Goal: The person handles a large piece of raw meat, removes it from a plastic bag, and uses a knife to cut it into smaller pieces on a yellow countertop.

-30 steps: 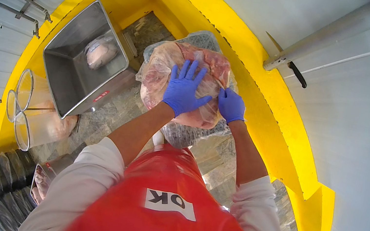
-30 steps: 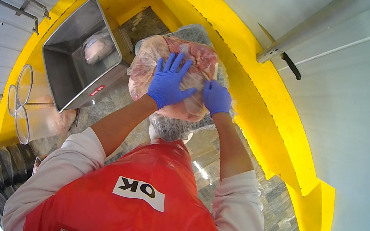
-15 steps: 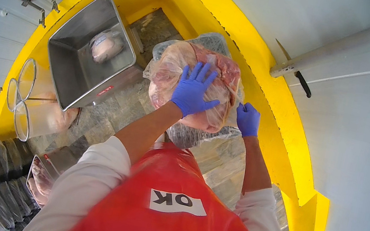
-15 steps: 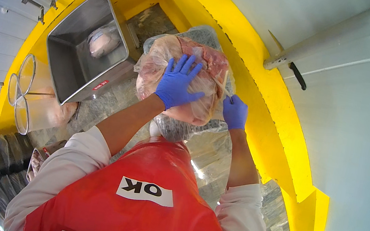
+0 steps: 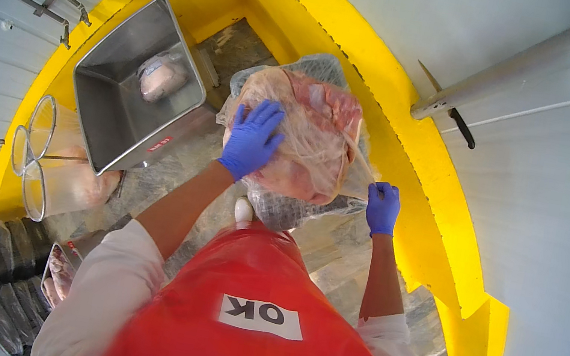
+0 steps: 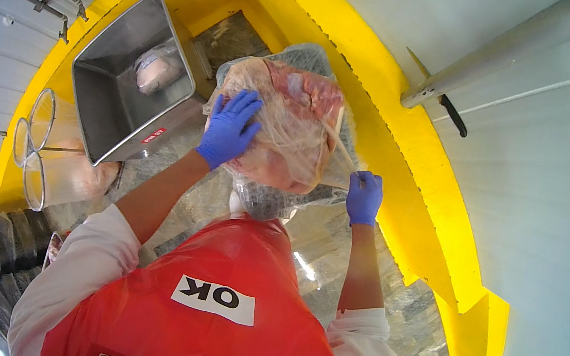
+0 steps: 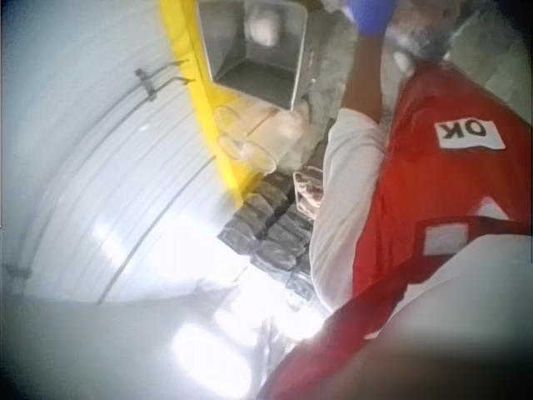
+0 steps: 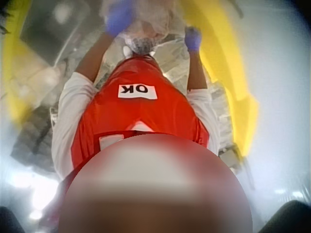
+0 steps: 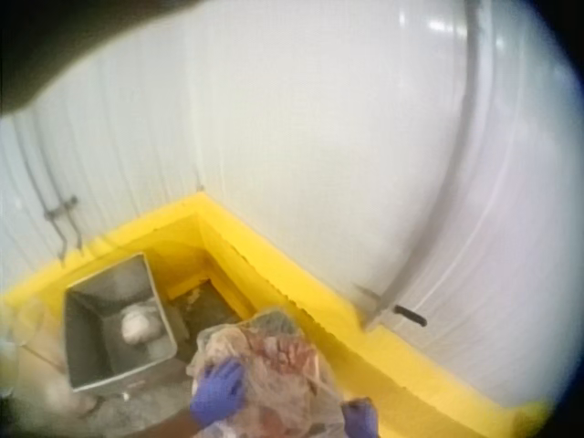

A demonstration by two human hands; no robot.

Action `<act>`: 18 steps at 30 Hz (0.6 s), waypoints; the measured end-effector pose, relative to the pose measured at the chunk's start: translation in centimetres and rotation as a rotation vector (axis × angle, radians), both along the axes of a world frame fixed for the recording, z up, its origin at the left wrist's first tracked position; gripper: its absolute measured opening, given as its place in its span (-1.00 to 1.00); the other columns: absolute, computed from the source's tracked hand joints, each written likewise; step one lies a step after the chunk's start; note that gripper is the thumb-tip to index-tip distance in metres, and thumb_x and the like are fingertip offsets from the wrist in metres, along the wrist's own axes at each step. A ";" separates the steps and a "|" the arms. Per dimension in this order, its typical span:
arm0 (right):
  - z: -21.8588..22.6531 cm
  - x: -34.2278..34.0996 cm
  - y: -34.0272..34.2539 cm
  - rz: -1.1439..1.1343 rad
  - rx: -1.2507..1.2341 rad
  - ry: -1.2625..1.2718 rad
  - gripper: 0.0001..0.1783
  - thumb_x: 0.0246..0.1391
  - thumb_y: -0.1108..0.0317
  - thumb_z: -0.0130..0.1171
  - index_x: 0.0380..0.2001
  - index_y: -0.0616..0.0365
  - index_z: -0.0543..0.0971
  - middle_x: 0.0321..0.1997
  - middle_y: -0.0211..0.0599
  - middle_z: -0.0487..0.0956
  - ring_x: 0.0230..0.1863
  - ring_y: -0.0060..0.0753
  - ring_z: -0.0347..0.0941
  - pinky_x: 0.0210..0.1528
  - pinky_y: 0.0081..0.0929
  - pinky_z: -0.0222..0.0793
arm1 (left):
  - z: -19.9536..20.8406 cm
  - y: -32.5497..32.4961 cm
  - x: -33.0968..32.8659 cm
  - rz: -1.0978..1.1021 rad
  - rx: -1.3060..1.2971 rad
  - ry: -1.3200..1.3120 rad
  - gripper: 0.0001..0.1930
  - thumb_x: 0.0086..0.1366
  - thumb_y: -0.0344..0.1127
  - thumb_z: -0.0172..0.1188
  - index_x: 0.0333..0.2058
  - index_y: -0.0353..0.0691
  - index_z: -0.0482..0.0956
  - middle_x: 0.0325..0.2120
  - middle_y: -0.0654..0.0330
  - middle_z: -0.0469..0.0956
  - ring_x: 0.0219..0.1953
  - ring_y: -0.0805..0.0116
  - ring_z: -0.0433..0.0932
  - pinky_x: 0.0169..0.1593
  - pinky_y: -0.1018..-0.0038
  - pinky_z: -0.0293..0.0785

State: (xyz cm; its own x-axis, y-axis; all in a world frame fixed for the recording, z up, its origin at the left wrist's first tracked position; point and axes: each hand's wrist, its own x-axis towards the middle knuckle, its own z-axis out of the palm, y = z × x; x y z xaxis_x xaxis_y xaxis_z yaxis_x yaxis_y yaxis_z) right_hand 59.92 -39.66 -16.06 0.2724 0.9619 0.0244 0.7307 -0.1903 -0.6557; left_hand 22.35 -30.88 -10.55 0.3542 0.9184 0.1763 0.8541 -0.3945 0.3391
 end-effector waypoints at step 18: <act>1.2 -9.1 -1.5 -0.055 -0.043 0.442 -0.54 0.05 0.15 0.45 -0.06 0.18 0.63 -0.10 -0.05 0.62 -0.10 0.04 0.60 -0.08 -0.14 0.53 | 4.0 0.8 2.7 -0.451 -0.029 0.182 -0.66 0.30 -0.17 0.30 0.03 -0.05 0.65 0.14 0.12 0.53 0.19 0.04 0.48 0.27 0.14 0.40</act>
